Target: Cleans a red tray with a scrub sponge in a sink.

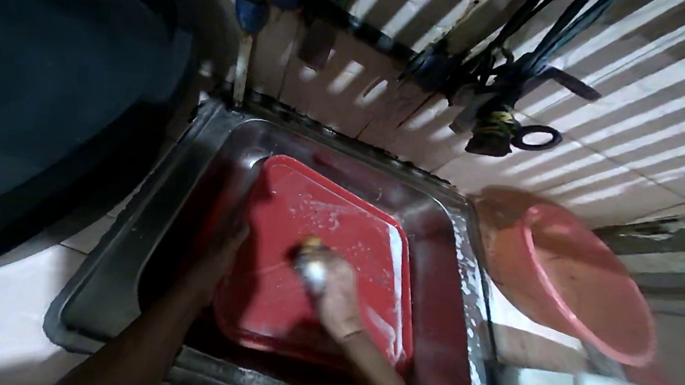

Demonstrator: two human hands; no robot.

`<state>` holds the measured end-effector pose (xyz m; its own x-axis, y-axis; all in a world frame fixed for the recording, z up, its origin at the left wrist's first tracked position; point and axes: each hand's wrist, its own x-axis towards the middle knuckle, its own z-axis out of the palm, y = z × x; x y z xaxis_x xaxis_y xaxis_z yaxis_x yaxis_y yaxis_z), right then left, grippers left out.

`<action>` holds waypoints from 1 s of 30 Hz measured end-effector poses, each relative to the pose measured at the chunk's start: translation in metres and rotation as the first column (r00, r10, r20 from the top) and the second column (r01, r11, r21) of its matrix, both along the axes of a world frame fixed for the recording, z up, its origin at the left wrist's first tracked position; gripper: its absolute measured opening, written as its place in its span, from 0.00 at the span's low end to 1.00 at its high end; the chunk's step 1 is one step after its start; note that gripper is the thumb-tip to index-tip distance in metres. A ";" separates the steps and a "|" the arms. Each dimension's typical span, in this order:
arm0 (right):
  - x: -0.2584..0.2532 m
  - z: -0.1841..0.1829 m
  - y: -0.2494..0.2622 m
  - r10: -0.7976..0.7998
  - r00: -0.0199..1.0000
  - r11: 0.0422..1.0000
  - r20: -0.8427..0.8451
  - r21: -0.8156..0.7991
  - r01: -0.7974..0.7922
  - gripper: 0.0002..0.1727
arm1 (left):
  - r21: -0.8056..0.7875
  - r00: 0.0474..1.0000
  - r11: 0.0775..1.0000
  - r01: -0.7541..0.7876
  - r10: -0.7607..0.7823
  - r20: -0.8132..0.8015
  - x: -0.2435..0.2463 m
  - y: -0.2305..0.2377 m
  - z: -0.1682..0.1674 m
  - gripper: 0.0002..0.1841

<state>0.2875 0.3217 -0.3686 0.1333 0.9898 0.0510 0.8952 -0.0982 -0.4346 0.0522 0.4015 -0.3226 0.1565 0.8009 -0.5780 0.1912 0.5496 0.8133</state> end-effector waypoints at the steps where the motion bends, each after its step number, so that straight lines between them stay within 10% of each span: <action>1: 0.039 -0.005 0.004 -0.196 0.978 0.978 0.074 -0.064 0.201 0.24 | -0.013 0.999 1.000 0.026 -0.026 0.025 0.000 0.001 0.004 0.31; 5: 0.086 0.008 0.052 -0.568 0.800 0.750 0.196 -0.277 0.600 0.31 | -0.082 0.997 0.996 0.045 -0.040 0.065 0.003 0.007 0.011 0.42; 8: -0.009 0.022 0.095 -0.219 0.975 0.975 -0.043 -0.031 0.218 0.23 | -0.143 0.998 0.988 0.059 -0.057 0.018 0.004 0.010 0.013 0.45; 12: -0.065 0.022 0.125 0.232 0.971 0.971 -0.064 0.065 -0.228 0.24 | -0.201 1.000 0.980 0.010 -0.011 -0.003 0.003 0.005 0.014 0.39; 16: 0.054 -0.007 0.133 -0.068 0.992 0.996 0.108 -0.045 0.074 0.21 | -0.229 0.996 0.972 0.061 -0.074 -0.047 0.003 0.008 0.015 0.48; 21: 0.175 -0.002 0.121 -0.374 0.889 0.788 0.263 -0.415 0.454 0.27 | -0.168 0.984 0.982 0.090 -0.114 -0.138 0.003 0.002 0.017 0.42; 30: 0.160 0.017 0.044 -0.288 0.888 0.579 0.359 -0.673 0.460 0.28 | -0.043 0.989 0.993 0.112 -0.115 -0.093 -0.001 -0.003 0.011 0.48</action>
<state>0.4472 0.3656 -0.3520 0.5730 0.5739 -0.5852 0.7557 -0.6463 0.1061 0.0512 0.3987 -0.3119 0.1880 0.7588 -0.6237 0.3299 0.5493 0.7677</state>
